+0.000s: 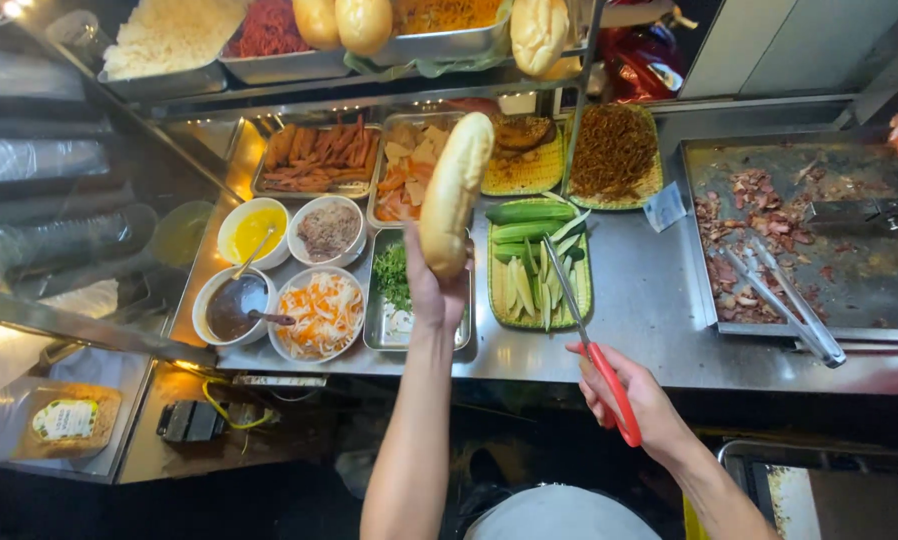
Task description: Preparing and assembling banh mi sandwiches with various fillings and sauces at a food stall.
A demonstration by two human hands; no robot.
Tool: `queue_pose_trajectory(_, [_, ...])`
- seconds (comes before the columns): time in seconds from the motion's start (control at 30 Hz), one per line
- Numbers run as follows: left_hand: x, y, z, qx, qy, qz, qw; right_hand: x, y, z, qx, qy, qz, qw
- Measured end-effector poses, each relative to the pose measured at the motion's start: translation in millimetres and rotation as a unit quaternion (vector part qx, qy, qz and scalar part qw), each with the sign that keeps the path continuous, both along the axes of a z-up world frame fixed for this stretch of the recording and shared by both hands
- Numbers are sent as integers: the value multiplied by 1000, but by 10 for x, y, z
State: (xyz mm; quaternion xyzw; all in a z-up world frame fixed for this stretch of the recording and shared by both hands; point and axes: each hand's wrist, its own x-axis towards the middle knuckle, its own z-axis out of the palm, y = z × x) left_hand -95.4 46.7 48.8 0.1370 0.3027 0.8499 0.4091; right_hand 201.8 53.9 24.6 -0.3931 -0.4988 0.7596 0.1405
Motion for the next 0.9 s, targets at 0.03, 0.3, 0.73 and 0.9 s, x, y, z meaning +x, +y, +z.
queue_pose_trajectory(0.03, [125,-81,-189,23,-20,-49,998,-66,7,59,16,15,22,999])
queue_pose_trajectory(0.3, [184,-168,-233,29,-51,-90,994,-43,-281,148,-19,79,113,990])
queue_pose_trajectory(0.73, [223,161,-233,-122,-34,33,991,18,-363,276,-101,53,125,986])
queue_pose_trajectory(0.9, [541,111,-440,-172,45,80,981,-107,-275,265,-118,88,119,982])
